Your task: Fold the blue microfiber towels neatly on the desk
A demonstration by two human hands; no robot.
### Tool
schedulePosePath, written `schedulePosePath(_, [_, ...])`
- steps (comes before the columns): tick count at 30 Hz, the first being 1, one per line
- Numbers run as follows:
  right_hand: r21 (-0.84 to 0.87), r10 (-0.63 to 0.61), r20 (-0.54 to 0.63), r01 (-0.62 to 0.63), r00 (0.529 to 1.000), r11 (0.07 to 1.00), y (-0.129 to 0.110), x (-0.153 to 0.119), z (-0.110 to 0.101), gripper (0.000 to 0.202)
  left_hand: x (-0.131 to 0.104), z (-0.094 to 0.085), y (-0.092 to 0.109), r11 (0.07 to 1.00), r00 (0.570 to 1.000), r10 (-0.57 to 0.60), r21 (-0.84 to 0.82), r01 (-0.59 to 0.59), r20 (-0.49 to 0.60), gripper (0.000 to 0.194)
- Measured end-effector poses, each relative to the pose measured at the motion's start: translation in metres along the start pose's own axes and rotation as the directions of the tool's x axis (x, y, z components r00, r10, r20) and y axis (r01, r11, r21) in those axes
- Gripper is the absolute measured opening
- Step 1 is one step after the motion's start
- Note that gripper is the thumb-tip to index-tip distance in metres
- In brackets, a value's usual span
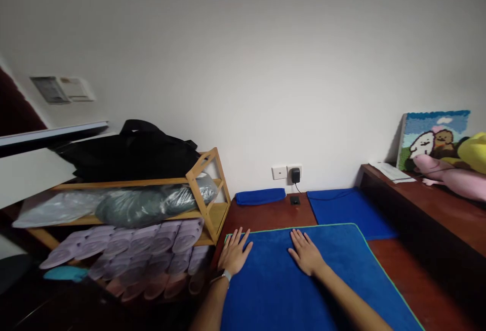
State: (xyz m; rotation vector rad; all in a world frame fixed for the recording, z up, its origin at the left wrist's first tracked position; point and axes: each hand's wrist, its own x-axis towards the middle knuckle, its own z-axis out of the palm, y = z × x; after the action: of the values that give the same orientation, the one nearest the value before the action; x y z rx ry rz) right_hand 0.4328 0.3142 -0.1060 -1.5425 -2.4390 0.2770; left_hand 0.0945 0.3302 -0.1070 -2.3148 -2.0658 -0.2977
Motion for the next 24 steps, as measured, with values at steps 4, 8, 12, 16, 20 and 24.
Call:
schedulePosePath(4, [-0.065,0.105,-0.044,-0.108,0.994,0.992,0.068,-0.021,-0.016,0.072,0.000,-0.001,0.000,1.000,1.000,0.002,-0.004,-0.002,-0.005,0.062])
schedulePosePath(8, [-0.112,0.253,-0.077,-0.261,0.964,0.959,0.140,-0.045,-0.034,0.072,-0.001,-0.005,0.001,1.000,1.000,-0.001,-0.005,0.001,-0.001,0.062])
schedulePosePath(12, [-0.132,0.386,-0.077,-0.394,0.919,0.910,0.191,-0.066,-0.048,0.072,-0.002,-0.009,0.004,1.000,1.000,-0.019,0.006,0.019,0.015,0.060])
schedulePosePath(16, [-0.132,0.394,-0.130,-0.410,0.910,0.902,0.205,-0.073,-0.052,0.074,-0.003,-0.011,0.007,0.999,1.000,-0.022,0.026,0.022,0.008,0.057])
schedulePosePath(20, [-0.106,0.275,-0.165,-0.294,0.947,0.950,0.159,-0.055,-0.042,0.072,-0.004,-0.010,0.008,0.999,1.000,-0.009,0.043,0.009,0.000,0.057])
schedulePosePath(24, [0.000,-0.013,-0.193,0.013,0.981,1.000,0.069,-0.023,-0.018,0.067,-0.003,-0.008,0.006,1.000,1.000,-0.005,0.024,0.005,-0.005,0.058])
